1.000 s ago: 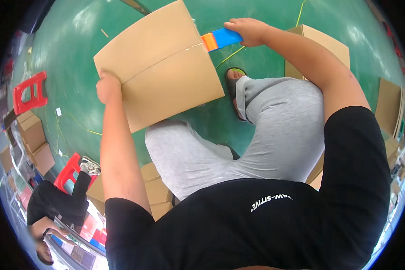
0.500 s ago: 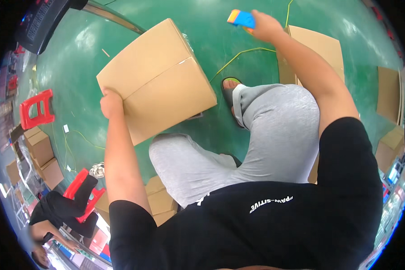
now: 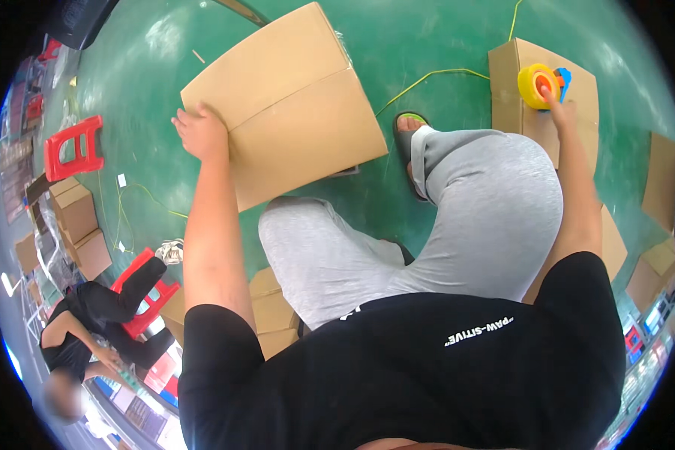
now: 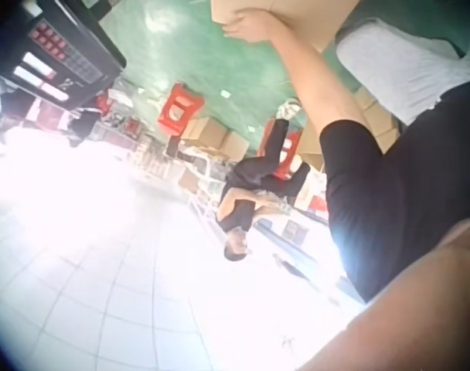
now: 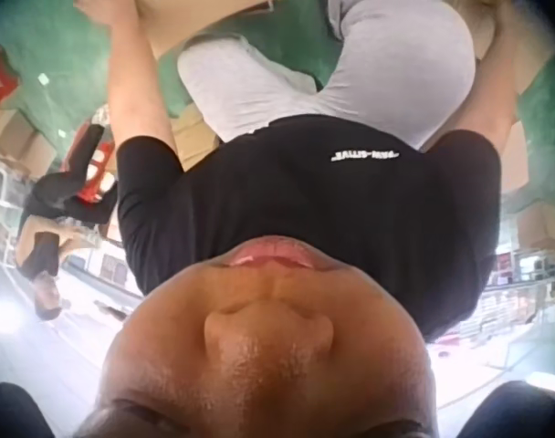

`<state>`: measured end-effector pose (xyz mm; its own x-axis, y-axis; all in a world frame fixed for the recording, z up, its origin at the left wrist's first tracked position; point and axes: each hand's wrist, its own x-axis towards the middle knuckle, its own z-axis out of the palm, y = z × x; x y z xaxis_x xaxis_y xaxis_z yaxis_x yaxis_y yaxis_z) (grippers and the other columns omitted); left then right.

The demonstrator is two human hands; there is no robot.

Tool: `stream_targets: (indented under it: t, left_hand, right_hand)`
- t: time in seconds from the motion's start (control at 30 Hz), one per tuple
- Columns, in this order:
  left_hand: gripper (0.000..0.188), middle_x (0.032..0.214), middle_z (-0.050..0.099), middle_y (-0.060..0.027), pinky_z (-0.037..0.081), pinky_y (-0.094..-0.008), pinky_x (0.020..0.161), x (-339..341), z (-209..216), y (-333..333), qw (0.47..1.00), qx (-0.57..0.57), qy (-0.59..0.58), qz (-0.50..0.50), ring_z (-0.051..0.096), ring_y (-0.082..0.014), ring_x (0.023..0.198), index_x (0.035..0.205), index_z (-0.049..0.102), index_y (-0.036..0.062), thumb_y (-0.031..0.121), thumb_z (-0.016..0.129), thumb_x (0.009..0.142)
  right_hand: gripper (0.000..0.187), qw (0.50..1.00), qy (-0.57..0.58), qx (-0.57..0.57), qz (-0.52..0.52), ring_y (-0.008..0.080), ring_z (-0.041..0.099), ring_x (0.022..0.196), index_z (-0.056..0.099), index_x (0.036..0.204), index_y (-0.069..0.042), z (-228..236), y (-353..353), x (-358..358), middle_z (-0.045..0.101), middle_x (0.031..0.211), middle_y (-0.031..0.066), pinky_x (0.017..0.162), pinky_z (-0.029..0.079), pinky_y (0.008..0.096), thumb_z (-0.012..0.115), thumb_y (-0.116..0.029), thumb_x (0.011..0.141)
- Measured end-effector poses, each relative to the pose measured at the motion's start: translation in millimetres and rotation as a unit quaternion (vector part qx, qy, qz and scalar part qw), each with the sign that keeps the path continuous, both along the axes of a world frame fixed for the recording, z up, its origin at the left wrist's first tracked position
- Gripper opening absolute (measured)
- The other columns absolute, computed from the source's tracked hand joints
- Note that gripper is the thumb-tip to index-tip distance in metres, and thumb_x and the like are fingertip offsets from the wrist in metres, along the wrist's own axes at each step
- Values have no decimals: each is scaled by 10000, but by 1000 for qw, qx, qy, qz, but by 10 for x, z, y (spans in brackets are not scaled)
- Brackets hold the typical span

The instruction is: Sealing cardboard boxes with adhesive tape using a tape dispenser on a factory floor.

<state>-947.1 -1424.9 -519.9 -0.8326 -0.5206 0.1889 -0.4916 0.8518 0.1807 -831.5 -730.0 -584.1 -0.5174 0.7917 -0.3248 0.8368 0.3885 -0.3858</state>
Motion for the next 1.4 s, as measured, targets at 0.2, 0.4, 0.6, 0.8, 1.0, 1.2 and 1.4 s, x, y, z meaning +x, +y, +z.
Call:
stream_targets:
  t: [0.2,0.4,0.6,0.8,1.0,1.2,1.4]
  left_hand:
    - [449,1379,379,-213,296,-470,1024,-121,-91,980,955,-115,-70,-264,346,-355,1282,1253,450,0,281,413,905]
    - [635,1488,225,-136,151,-495,1094,-258,-68,2565,913,50,75,-398,173,-349,1371,1409,294,62,364,464,877]
    - [601,1462,268,-123,208,-464,1068,-345,-246,2780,909,-240,-82,-331,231,-326,1341,1384,359,89,349,487,856]
    - [583,1484,259,-77,44,-629,1053,-183,238,3013,638,-474,-437,-421,129,-393,1373,1391,358,100,325,519,879]
    - [441,1381,413,-77,142,-636,991,-278,-63,2955,639,-257,-531,-494,251,-402,1299,1288,495,173,299,535,868]
    - [245,1101,609,-102,447,-383,875,-240,559,2209,845,295,78,-439,571,-285,1007,1014,616,82,236,540,839]
    - [566,1295,499,-153,369,-383,991,348,72,-978,909,388,-70,134,479,-280,1172,1288,488,99,514,324,939]
  right_hand:
    - [662,878,213,356,240,348,437,1159,504,1206,-9,647,-441,-650,531,1186,202,971,362,423,605,-513,790]
    - [529,909,209,198,302,320,499,1065,504,1239,-101,820,-1691,-1174,515,1089,196,895,413,418,651,-293,768]
    - [488,875,234,-21,423,284,516,1050,547,1129,-30,56,-1807,-1377,543,1119,187,880,425,358,589,-422,843]
    - [395,874,249,-52,414,277,570,942,556,1129,-32,177,-2094,-1226,546,1110,186,829,463,345,590,-322,863]
    - [395,892,250,-70,370,232,568,884,547,1149,-49,89,-2219,-1184,540,1082,162,790,464,328,585,-326,870]
    - [547,848,80,-482,205,209,538,911,513,1216,-101,-316,-2299,-1181,545,1101,96,787,431,339,442,-540,897]
    - [756,701,-115,-661,242,243,514,1069,411,1349,-140,-537,-3392,-1132,525,1243,75,867,405,407,294,-702,856]
